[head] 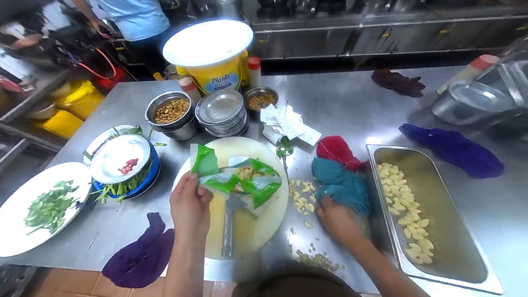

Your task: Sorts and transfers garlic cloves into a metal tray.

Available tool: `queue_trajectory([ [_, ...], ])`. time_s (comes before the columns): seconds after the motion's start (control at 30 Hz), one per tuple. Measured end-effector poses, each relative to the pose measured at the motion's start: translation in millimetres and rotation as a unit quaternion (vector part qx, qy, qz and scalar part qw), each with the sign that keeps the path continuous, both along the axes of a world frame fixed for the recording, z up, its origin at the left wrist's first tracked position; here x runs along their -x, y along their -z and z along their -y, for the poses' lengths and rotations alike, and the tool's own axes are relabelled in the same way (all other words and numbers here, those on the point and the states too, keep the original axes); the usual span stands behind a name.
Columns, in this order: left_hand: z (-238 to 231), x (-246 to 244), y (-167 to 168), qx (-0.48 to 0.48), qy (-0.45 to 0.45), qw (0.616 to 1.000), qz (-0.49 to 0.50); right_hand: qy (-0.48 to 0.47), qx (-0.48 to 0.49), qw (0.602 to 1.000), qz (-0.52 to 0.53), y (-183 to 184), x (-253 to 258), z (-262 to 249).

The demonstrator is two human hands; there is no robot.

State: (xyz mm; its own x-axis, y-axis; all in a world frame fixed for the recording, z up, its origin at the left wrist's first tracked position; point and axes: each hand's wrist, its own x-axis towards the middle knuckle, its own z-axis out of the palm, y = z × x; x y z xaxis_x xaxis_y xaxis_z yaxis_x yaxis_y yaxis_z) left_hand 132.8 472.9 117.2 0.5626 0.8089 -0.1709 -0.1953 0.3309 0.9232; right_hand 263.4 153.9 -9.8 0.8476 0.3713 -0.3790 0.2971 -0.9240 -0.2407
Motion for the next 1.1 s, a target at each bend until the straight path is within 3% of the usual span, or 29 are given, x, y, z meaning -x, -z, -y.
queue_trajectory([
  [0.1, 3.8, 0.9, 5.2, 0.002, -0.006, 1.000, 0.002, 0.023, -0.105, 0.992, 0.069, 21.4, 19.0, 7.1],
  [0.17, 4.8, 3.4, 6.0, -0.009, -0.006, 1.000, -0.005, 0.089, -0.216, 0.972, 0.039, 7.8, 15.1, 3.3],
  [0.27, 5.2, 5.1, 1.8, -0.051, 0.005, 0.999, -0.007, 0.076, -0.356, 0.929, 0.064, -56.8, 6.8, -26.2],
  [0.4, 2.2, 0.5, -14.2, -0.127, 0.056, 0.990, -0.024, -0.107, -0.462, 0.875, 0.096, -138.0, 1.2, -100.5],
  [0.47, -0.6, -5.4, -25.1, -0.152, 0.081, 0.984, -0.043, -0.223, -0.429, 0.872, 0.071, -161.5, -2.5, -140.6],
  [0.6, -2.4, -14.9, -38.8, -0.148, 0.101, 0.981, -0.074, -0.389, -0.225, 0.893, 0.012, -169.7, -21.8, -201.1],
  [0.67, -7.0, -17.3, -39.8, -0.153, 0.105, 0.980, -0.071, -0.439, -0.259, 0.858, 0.055, -172.3, -26.1, -195.6],
  [0.73, -9.9, -12.6, -36.0, -0.155, 0.103, 0.980, -0.073, -0.399, -0.393, 0.817, 0.137, -165.9, -29.3, -165.8],
  [0.8, -12.9, -8.7, -32.7, -0.150, 0.094, 0.981, -0.075, -0.266, -0.453, 0.827, 0.199, -145.4, -42.4, -122.7],
  [0.87, -16.6, -5.2, -28.9, -0.141, 0.081, 0.984, -0.070, -0.138, -0.363, 0.908, 0.159, -103.7, -58.6, -75.0],
  [0.93, -18.6, -5.3, -26.9, -0.132, 0.073, 0.987, -0.063, -0.100, -0.213, 0.972, -0.002, -65.4, -61.9, -41.4],
  [1.0, -18.0, -7.7, -26.6, -0.123, 0.063, 0.989, -0.056, -0.110, -0.132, 0.981, -0.086, -45.5, -47.2, -35.9],
  [1.1, -13.3, -9.8, -28.5, -0.115, 0.051, 0.991, -0.055, -0.135, -0.047, 0.983, -0.116, -39.3, -22.4, -51.5],
])
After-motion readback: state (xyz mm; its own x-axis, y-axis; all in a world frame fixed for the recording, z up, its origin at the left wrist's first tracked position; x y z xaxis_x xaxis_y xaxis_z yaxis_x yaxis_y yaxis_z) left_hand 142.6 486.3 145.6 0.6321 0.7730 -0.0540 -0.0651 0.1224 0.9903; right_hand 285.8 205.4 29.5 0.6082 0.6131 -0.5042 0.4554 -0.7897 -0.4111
